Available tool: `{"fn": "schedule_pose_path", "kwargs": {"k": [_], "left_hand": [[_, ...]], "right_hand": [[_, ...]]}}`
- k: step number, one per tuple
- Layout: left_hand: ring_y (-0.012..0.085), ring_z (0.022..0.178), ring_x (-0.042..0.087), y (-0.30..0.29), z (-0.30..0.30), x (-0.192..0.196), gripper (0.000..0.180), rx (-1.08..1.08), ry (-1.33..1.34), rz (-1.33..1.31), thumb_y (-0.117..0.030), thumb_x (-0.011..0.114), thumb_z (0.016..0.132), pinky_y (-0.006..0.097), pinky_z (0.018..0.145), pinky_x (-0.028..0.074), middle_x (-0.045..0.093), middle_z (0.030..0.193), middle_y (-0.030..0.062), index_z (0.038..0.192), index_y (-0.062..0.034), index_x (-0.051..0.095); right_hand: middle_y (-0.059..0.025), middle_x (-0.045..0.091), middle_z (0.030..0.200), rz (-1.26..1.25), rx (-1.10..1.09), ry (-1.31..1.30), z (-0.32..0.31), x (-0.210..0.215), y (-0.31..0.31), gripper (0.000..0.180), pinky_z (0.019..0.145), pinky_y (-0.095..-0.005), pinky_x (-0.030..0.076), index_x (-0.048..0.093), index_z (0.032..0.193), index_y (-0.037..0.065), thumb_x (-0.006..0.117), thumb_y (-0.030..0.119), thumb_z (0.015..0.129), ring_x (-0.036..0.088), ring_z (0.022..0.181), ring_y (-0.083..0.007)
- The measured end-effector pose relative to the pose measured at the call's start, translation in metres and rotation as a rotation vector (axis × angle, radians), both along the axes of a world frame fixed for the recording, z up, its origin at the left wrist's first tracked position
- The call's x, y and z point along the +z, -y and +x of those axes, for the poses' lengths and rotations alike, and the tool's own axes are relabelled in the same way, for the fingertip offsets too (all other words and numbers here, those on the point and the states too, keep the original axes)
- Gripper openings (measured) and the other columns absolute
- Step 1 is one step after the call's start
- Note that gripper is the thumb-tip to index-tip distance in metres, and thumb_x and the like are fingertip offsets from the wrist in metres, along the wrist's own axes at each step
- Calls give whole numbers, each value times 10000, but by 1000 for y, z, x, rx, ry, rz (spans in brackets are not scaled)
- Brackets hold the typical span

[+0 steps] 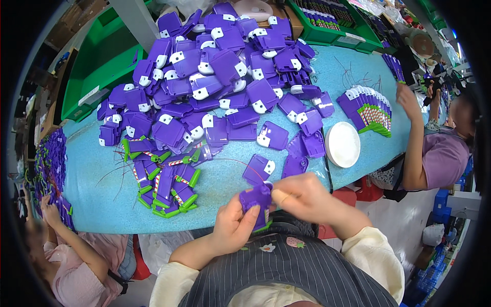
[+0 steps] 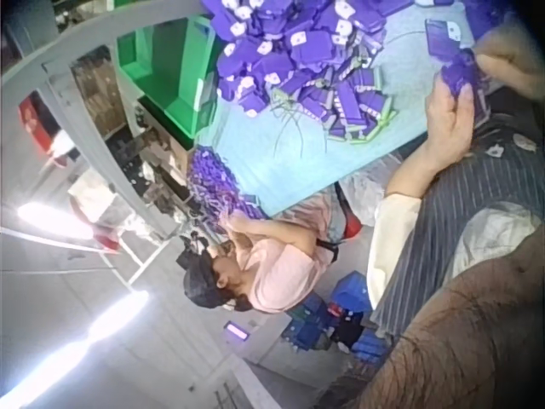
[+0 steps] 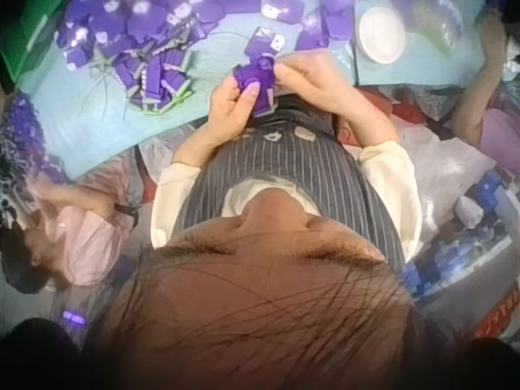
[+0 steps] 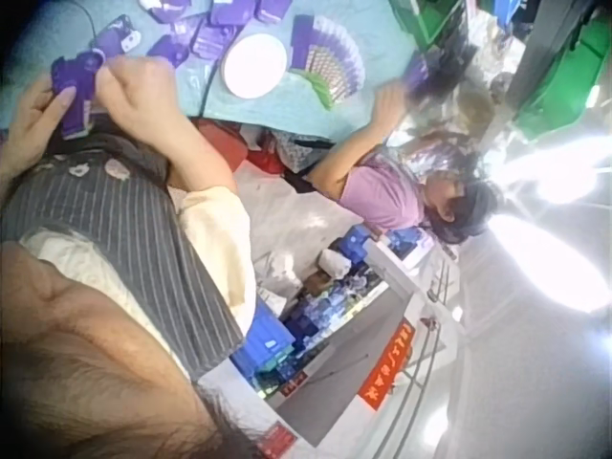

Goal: The person assembles toy components by inserting metal springs into plastic base pieces and attaching plastic covers onto them by hand.

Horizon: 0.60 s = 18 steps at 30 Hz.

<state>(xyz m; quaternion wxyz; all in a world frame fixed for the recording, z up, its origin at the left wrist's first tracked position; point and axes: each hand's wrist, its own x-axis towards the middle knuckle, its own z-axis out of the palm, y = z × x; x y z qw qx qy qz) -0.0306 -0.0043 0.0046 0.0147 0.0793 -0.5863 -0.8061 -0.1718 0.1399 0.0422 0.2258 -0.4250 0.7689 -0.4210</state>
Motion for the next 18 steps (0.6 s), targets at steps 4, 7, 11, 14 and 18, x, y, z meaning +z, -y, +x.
{"fn": "schedule_pose_path", "kwargs": {"k": [4,7,11,14,18], "left_hand": [[220,1007,603,5,11,3,310,-300,210,170,-74,403,960,320,854,491,576,1136,171,1250,36,397],[210,1012,605,3,19,4,299,-219,187,211,-62,406,957,310,849,491,578,1140,165,1237,44,412],[238,1034,599,-2,22,8,302,-208,143,186,-65,405,957,340,882,486,566,1163,188,1240,38,404],[236,1030,602,-8,24,5,299,-203,147,138,-67,414,956,338,875,490,570,1156,184,1237,36,407],[231,1020,607,-14,28,-2,289,-153,177,171,-71,423,956,334,864,496,579,1141,176,1227,29,421]], "right_hand": [[-122,644,735,-67,-98,-108,-45,8,-7,126,562,-337,492,662,874,13,586,106,836,625,625,-288],[-61,609,702,369,-99,-896,-96,3,-12,130,533,-348,485,637,886,46,602,108,776,621,613,-258],[-52,568,682,622,90,-1187,-147,-24,-16,109,509,-337,479,590,844,75,577,118,744,619,602,-228],[-62,573,684,610,219,-1245,-162,-27,-14,54,498,-333,474,561,784,82,554,120,747,620,607,-214],[-52,558,659,490,363,-1337,-176,-28,-12,62,502,-321,462,538,737,69,563,119,713,606,581,-209]]}}
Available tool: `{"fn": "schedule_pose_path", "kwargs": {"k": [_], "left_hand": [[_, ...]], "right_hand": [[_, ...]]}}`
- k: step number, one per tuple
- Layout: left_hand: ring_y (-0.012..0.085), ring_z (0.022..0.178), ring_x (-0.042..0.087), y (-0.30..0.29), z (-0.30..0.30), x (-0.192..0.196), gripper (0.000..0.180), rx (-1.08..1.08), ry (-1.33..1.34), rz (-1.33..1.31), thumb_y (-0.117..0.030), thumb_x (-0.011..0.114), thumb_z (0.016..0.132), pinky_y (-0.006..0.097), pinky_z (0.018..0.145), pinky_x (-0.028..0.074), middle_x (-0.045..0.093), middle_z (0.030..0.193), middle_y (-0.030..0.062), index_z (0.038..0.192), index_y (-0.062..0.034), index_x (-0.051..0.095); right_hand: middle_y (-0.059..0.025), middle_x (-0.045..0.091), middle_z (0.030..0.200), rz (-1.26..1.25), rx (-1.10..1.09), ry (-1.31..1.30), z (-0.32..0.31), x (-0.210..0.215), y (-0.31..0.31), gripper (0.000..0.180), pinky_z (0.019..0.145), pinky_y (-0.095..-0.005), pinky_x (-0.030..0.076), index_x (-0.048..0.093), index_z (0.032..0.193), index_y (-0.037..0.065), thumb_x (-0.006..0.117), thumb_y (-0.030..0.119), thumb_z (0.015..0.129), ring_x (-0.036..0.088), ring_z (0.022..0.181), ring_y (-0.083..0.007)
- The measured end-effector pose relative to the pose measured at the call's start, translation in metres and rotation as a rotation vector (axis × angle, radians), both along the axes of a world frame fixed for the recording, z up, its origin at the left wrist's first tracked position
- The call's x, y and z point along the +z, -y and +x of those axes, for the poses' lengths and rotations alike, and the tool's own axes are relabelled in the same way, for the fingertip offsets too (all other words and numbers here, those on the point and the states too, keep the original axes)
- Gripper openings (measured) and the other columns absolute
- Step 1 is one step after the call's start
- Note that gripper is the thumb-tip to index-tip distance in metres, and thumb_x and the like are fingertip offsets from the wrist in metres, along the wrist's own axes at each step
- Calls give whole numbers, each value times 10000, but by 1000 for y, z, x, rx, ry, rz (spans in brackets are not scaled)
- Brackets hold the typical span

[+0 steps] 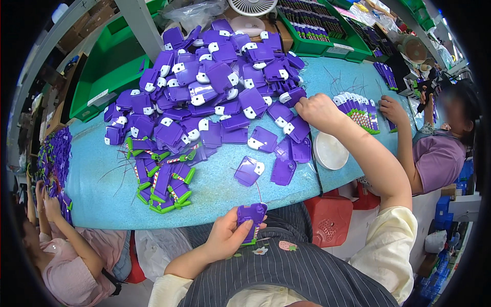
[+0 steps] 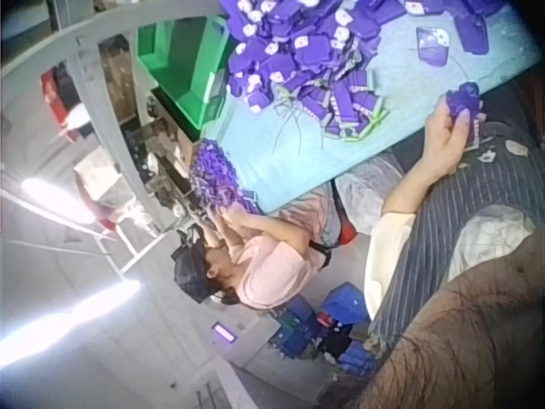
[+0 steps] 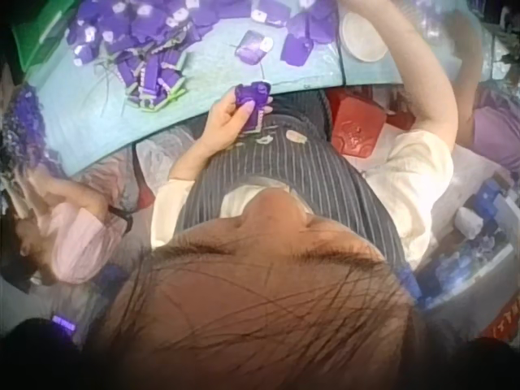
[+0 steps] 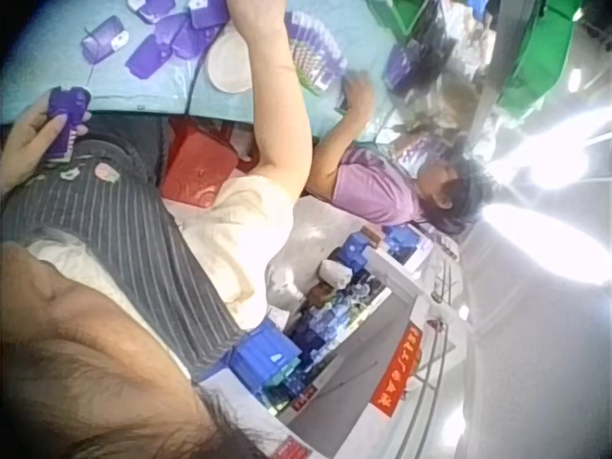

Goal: The person assembles toy components by inserting metal springs into plastic base pieces and attaching plastic covers onto them by hand.

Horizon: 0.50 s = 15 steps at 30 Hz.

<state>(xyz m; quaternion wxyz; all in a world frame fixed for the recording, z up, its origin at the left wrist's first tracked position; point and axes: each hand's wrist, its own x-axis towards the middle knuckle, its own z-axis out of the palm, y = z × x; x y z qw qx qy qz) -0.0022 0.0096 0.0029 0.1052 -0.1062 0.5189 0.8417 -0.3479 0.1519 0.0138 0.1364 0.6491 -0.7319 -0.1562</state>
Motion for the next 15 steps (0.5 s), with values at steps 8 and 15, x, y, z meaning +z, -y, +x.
{"fn": "schedule_pose_path", "kwargs": {"k": [8,15], "left_hand": [[222,1016,606,-1,-5,-6,292,37,12,40,-80,427,956,315,848,497,580,1139,166,1226,32,421],[212,997,610,6,-11,-12,297,113,53,93,-90,444,957,311,847,498,580,1138,163,1228,29,419]], "right_hand": [[-49,560,680,-212,-22,136,0,3,2,52,523,-328,464,547,748,68,588,82,719,596,587,-225],[-120,523,851,-688,-129,883,38,47,14,91,638,-340,450,541,884,12,585,56,819,551,738,-271]]}}
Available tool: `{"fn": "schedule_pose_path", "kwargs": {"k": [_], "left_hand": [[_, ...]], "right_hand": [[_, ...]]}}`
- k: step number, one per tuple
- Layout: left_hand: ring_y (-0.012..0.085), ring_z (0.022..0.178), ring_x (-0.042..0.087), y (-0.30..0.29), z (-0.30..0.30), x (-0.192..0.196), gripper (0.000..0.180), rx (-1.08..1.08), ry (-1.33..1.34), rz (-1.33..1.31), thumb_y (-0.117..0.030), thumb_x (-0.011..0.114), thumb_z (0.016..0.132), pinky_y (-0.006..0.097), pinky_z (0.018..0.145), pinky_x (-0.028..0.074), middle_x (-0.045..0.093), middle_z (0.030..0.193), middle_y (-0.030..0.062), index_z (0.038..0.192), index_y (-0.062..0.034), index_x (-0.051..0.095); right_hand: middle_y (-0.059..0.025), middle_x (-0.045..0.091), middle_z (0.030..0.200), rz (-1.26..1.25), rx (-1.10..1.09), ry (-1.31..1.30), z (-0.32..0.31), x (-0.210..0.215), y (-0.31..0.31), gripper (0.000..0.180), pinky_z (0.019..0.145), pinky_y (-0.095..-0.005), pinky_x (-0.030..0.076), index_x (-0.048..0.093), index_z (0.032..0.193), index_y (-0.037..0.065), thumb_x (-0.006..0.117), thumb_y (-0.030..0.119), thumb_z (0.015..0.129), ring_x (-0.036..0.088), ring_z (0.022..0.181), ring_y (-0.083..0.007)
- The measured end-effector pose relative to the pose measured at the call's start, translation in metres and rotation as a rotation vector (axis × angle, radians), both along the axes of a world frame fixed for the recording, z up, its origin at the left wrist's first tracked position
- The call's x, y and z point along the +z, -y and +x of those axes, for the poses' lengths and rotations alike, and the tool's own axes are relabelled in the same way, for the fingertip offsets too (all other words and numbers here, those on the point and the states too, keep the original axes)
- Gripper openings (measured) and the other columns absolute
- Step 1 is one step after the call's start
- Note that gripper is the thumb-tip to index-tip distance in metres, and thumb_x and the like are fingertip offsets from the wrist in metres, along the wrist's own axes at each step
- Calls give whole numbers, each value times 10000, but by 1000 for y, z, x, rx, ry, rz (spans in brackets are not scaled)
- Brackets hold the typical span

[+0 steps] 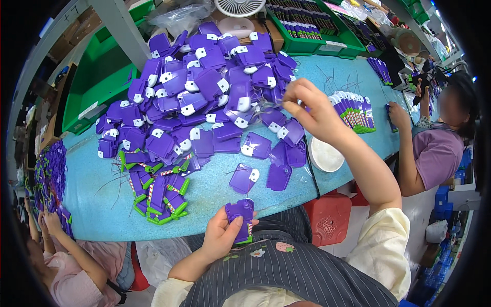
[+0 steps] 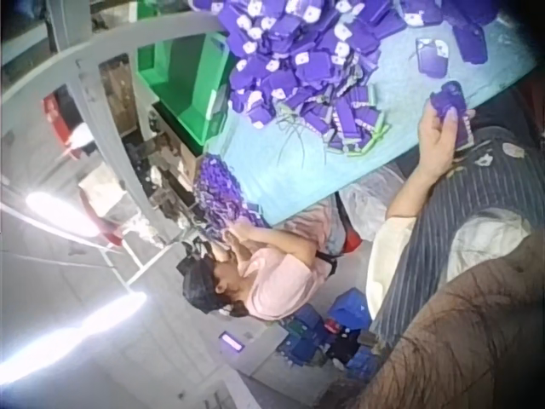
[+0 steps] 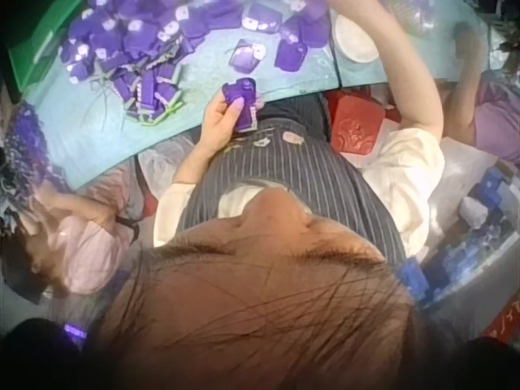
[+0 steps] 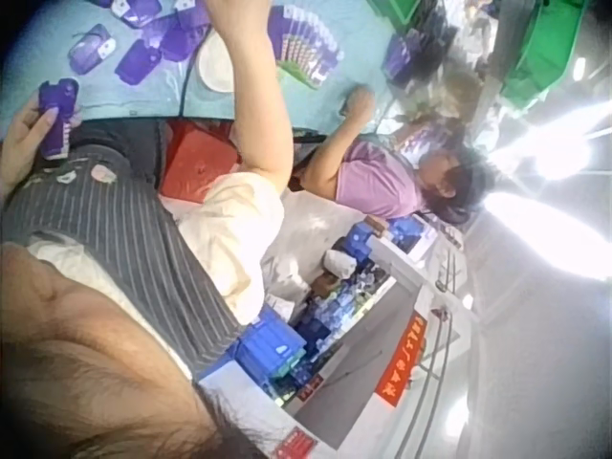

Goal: The person assembles toy components by inserting metal springs into plastic base pieces and attaching plastic covers onto them by hand.

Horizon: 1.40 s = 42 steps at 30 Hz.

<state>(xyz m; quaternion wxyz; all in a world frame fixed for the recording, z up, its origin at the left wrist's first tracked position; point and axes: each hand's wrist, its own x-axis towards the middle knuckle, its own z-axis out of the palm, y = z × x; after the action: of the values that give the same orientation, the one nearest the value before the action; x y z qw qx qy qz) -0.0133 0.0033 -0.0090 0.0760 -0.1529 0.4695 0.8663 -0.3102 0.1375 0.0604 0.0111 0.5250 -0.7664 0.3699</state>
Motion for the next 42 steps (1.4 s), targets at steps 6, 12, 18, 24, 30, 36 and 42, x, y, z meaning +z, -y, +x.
{"fn": "schedule_pose_path", "kwargs": {"k": [6,12,18,24,30,36,42], "left_hand": [[228,990,616,7,-8,-4,299,22,2,23,-103,432,961,321,844,502,575,1148,171,1233,19,405],[284,1007,610,6,-51,1,354,243,-133,243,-138,429,960,377,847,511,496,1266,189,1282,0,379],[300,1010,611,8,-90,-5,297,335,-122,419,-131,415,961,387,849,516,537,1212,183,1227,-1,433],[309,1032,597,11,-89,-9,296,402,-103,460,-115,407,962,399,881,499,550,1183,214,1227,12,432],[304,1018,602,11,-82,3,312,421,-95,500,-113,410,959,402,889,494,558,1165,222,1245,12,409],[273,933,640,21,-29,18,321,269,-98,56,-130,485,937,370,827,526,600,1085,198,1217,12,422],[262,1027,603,17,-11,27,329,-1,-14,90,-75,438,946,363,880,494,556,1172,208,1256,20,382]], "right_hand": [[-134,605,789,128,-266,305,25,-6,-48,110,617,-333,470,567,882,2,596,102,845,599,708,-251],[-132,580,905,127,-114,157,75,-14,-15,81,654,-316,472,515,891,3,573,9,834,599,749,-262],[-133,573,846,47,-53,178,90,-12,2,91,642,-337,467,531,873,3,600,20,816,583,728,-283],[-92,585,855,-73,-75,306,85,-20,7,63,625,-277,451,540,859,-6,594,18,837,575,737,-175],[-113,553,794,-60,-172,339,84,2,-10,62,607,-313,446,547,854,-4,589,4,809,557,692,-231],[-136,574,886,57,-629,-132,71,-1,-101,63,735,-354,438,552,784,-7,610,14,770,552,830,-288],[-158,576,1000,111,-579,-171,69,-27,-108,57,845,-374,409,558,786,-11,601,23,772,524,973,-309]]}}
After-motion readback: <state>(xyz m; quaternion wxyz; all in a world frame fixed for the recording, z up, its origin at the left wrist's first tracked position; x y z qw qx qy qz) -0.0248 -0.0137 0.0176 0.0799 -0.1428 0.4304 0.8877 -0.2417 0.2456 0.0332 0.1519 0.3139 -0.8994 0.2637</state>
